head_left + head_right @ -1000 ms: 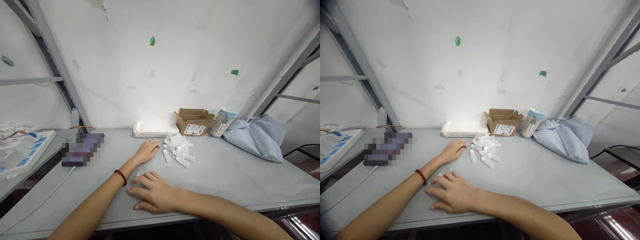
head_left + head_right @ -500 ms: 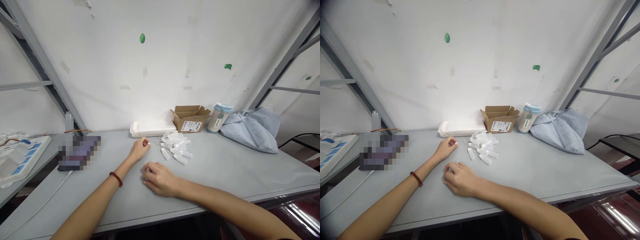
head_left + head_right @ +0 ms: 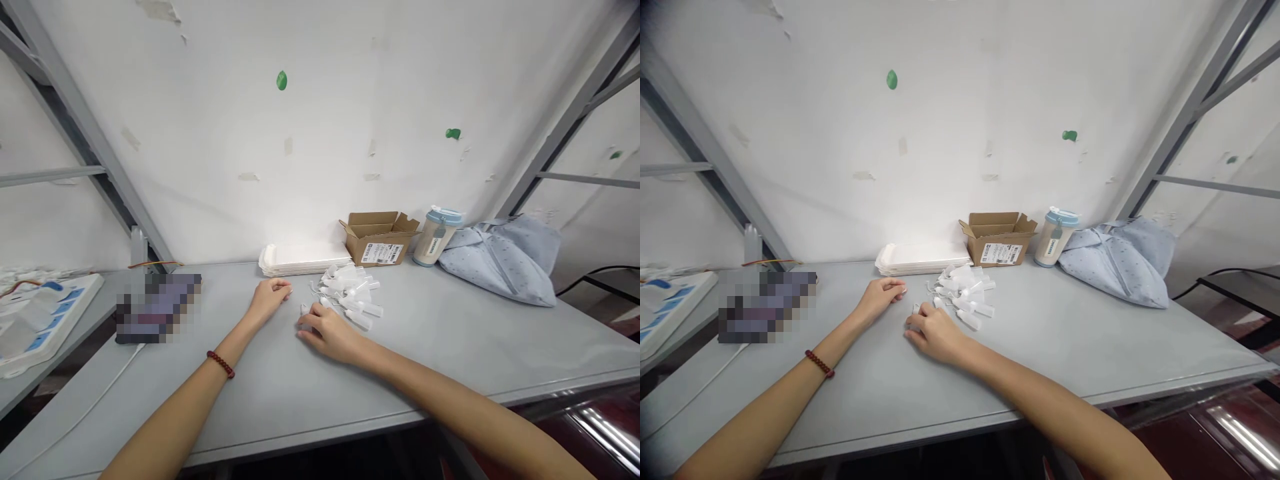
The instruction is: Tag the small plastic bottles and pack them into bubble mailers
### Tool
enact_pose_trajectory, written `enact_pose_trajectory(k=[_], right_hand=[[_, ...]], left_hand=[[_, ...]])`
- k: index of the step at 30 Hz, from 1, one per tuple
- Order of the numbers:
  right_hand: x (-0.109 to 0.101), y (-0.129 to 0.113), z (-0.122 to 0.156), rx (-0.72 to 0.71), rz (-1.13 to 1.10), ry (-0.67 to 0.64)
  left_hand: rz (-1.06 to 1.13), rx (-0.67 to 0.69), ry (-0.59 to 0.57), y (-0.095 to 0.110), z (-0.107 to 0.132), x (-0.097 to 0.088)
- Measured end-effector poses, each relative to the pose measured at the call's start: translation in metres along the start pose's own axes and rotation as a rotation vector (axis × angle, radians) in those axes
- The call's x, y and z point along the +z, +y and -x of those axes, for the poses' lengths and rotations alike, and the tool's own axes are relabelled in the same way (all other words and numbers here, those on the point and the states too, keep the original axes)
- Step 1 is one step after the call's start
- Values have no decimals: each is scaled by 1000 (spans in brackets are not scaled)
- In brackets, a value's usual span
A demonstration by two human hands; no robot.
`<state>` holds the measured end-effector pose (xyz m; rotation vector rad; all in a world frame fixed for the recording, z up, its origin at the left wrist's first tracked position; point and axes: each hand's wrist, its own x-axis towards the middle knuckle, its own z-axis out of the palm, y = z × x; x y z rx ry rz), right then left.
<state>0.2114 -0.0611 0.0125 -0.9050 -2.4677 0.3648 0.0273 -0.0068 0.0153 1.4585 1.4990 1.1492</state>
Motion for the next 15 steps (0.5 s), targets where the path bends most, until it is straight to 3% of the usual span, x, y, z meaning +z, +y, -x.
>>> enact_pose_trajectory(k=[5, 9, 15], right_hand=[[-8, 2, -1, 51, 148, -99], [-6, 6, 0, 29, 163, -87], [-5, 12, 0, -12, 106, 39]], left_hand=[[56, -78, 6, 5, 2, 1], [105, -113, -17, 8, 4, 0], [437, -247, -307, 14, 9, -14]])
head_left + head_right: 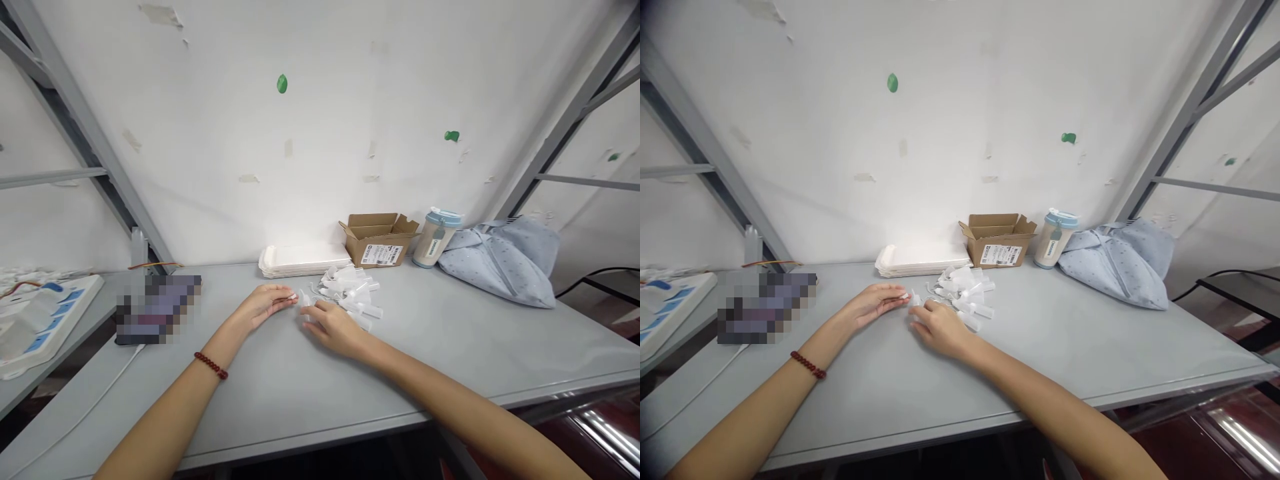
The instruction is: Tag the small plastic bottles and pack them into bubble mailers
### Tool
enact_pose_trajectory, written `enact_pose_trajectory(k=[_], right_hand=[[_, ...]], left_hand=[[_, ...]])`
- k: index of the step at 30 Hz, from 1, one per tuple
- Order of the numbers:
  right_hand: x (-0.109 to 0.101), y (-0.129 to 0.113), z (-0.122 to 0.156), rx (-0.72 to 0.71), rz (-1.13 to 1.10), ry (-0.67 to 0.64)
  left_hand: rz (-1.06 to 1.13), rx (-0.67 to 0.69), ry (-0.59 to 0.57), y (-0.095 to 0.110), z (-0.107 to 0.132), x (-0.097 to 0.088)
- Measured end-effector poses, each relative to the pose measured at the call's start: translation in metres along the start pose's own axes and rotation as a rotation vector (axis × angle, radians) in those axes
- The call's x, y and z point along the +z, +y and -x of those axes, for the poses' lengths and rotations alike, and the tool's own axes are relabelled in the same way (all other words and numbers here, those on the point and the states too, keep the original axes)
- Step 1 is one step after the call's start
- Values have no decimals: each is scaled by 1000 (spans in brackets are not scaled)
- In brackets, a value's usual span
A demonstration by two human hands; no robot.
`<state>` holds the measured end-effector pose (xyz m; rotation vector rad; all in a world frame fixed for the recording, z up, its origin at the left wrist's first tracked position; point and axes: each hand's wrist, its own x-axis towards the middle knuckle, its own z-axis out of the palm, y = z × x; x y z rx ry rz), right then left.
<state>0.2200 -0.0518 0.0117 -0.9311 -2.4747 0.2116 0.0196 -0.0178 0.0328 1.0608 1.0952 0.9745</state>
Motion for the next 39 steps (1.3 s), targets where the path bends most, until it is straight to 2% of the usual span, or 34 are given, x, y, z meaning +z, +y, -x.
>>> enact_pose_trajectory(k=[5, 13, 18, 22, 29, 39], right_hand=[[-2, 3, -1, -2, -131, 96], [-4, -1, -1, 10, -190, 134], [-8, -6, -1, -8, -186, 123], [-11, -8, -1, 14, -249, 123], [-13, -7, -1, 149, -447, 156], [-15, -3, -1, 177, -708, 139]], left_hand=[[8, 10, -86, 10, 8, 0], [-32, 119, -44, 11, 17, 20], [-100, 198, -55, 13, 23, 25], [-188, 201, -56, 13, 23, 25], [-239, 179, -49, 11, 22, 24], [-259, 140, -149, 12, 24, 24]])
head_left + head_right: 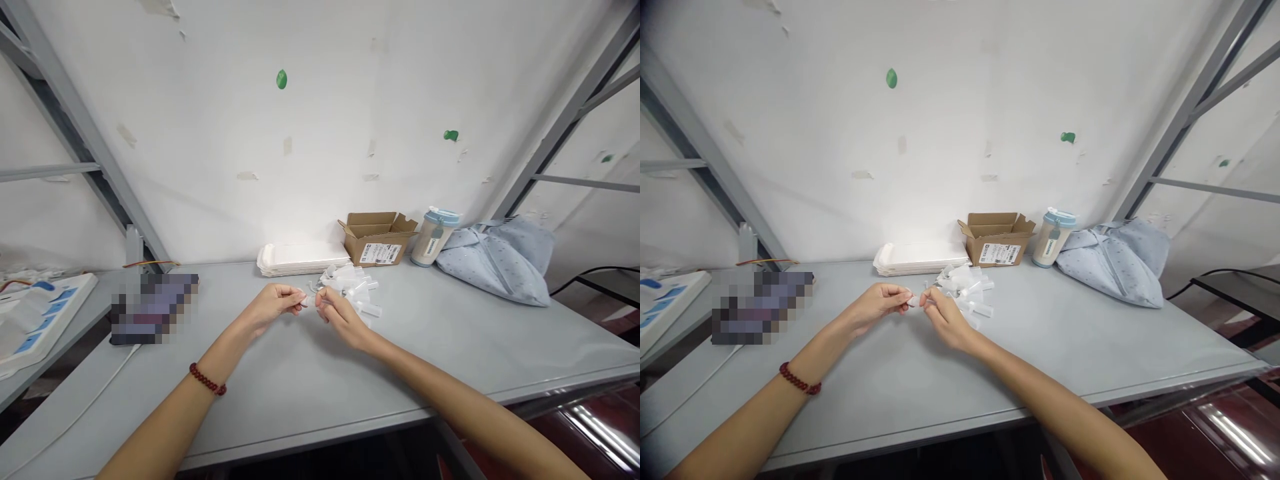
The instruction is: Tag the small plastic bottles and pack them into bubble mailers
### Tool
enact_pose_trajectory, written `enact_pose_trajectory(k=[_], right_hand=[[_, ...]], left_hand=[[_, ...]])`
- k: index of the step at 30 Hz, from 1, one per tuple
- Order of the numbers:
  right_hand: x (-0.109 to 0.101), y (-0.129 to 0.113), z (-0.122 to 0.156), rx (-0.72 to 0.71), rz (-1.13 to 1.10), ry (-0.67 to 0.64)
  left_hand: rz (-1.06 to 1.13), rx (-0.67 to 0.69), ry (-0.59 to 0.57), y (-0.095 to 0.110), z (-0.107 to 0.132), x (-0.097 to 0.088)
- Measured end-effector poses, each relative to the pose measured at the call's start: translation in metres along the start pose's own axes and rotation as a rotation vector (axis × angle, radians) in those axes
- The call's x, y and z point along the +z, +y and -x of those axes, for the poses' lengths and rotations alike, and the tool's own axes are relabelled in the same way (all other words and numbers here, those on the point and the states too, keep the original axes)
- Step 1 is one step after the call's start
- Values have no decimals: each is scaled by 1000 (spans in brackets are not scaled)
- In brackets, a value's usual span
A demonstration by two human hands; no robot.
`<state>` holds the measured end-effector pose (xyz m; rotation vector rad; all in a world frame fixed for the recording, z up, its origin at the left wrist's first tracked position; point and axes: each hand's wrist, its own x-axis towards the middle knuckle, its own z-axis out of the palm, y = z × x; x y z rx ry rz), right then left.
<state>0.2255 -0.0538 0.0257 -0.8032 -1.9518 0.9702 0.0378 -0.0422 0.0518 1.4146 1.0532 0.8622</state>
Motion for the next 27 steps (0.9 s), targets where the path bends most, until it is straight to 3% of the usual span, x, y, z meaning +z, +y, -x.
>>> enact_pose_trajectory(k=[11, 14, 17, 21, 24, 27], right_hand=[[4, 7, -5, 123, -327, 52], [4, 8, -7, 117, -332, 64], [4, 7, -6, 106, -312, 67], [3, 5, -5, 113, -326, 38], [2, 3, -6, 127, -366, 14], [2, 3, -5, 94, -339, 19]], left_hand=[[70, 71, 63, 0, 0, 5], [139, 11, 79, 1, -1, 8], [62, -68, 128, 2, -1, 12], [-37, -27, 123, 3, 1, 14], [11, 6, 91, 5, 2, 15], [56, -45, 93, 4, 2, 18]])
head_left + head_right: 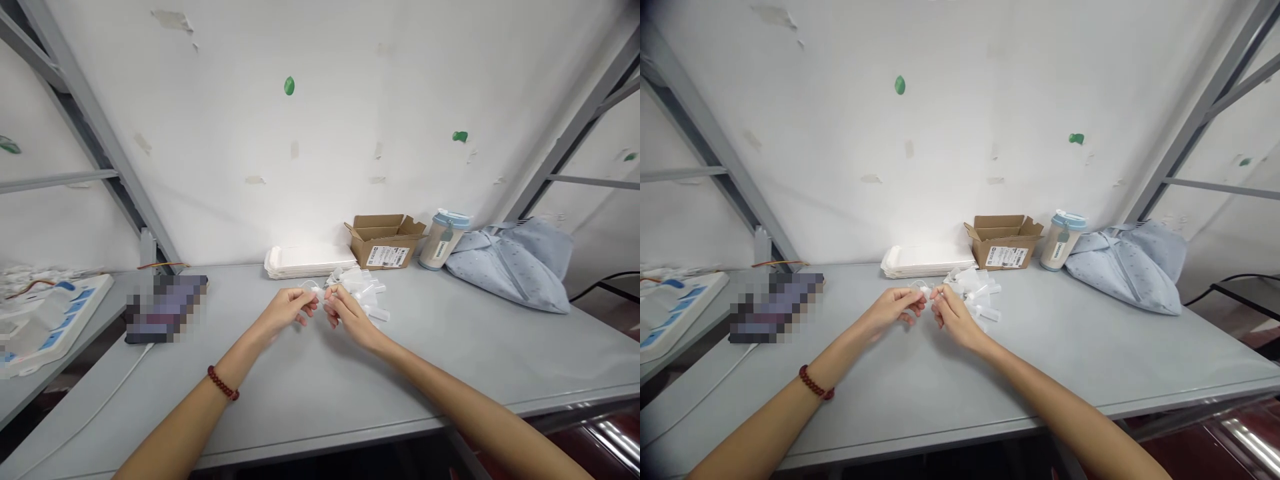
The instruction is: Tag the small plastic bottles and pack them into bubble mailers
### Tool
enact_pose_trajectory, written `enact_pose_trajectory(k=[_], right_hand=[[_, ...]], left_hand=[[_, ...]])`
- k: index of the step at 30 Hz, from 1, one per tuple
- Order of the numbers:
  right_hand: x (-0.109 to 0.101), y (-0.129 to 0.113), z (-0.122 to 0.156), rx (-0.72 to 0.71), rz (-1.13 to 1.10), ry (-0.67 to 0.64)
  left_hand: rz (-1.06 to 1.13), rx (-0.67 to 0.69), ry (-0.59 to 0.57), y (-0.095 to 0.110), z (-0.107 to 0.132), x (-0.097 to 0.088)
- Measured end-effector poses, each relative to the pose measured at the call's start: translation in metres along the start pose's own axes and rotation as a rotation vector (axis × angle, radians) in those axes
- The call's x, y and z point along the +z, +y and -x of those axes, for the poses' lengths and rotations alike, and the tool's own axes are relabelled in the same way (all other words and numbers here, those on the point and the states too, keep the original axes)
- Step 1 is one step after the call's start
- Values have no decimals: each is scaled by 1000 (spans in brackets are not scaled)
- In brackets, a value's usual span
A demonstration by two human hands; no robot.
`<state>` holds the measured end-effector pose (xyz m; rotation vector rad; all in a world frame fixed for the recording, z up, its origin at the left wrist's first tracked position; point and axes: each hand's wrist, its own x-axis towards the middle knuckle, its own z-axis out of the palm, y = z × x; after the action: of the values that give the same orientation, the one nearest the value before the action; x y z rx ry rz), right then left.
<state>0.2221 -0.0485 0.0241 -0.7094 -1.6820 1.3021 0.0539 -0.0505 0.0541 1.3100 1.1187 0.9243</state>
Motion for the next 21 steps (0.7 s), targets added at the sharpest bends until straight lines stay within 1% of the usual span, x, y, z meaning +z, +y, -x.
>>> enact_pose_trajectory(k=[2, 4, 7, 9, 12, 14, 16, 19, 21], right_hand=[[1, 0, 2, -29, 72, -18], [1, 0, 4, -52, 167, -42], [2, -1, 7, -77, 283, -49], [3, -2, 7, -59, 263, -44], [3, -5, 6, 9, 126, -34], [3, -5, 5, 26, 133, -7], [2, -5, 5, -2, 269, 56], [-1, 0, 4, -104, 534, 153], [-3, 5, 3, -181, 655, 164]], left_hand=[[19, -25, 12, -2, -1, 1], [39, -7, 20, -5, -1, 2], [50, 17, 4, -5, -1, 1], [68, 27, -28, -4, -1, 0], [155, 56, -80, -4, -2, -3], [201, 82, -99, -5, -3, -3], [209, 119, -104, -6, -3, -2], [194, 154, -94, -4, -1, 0], [164, 146, -73, -1, 1, 2]])
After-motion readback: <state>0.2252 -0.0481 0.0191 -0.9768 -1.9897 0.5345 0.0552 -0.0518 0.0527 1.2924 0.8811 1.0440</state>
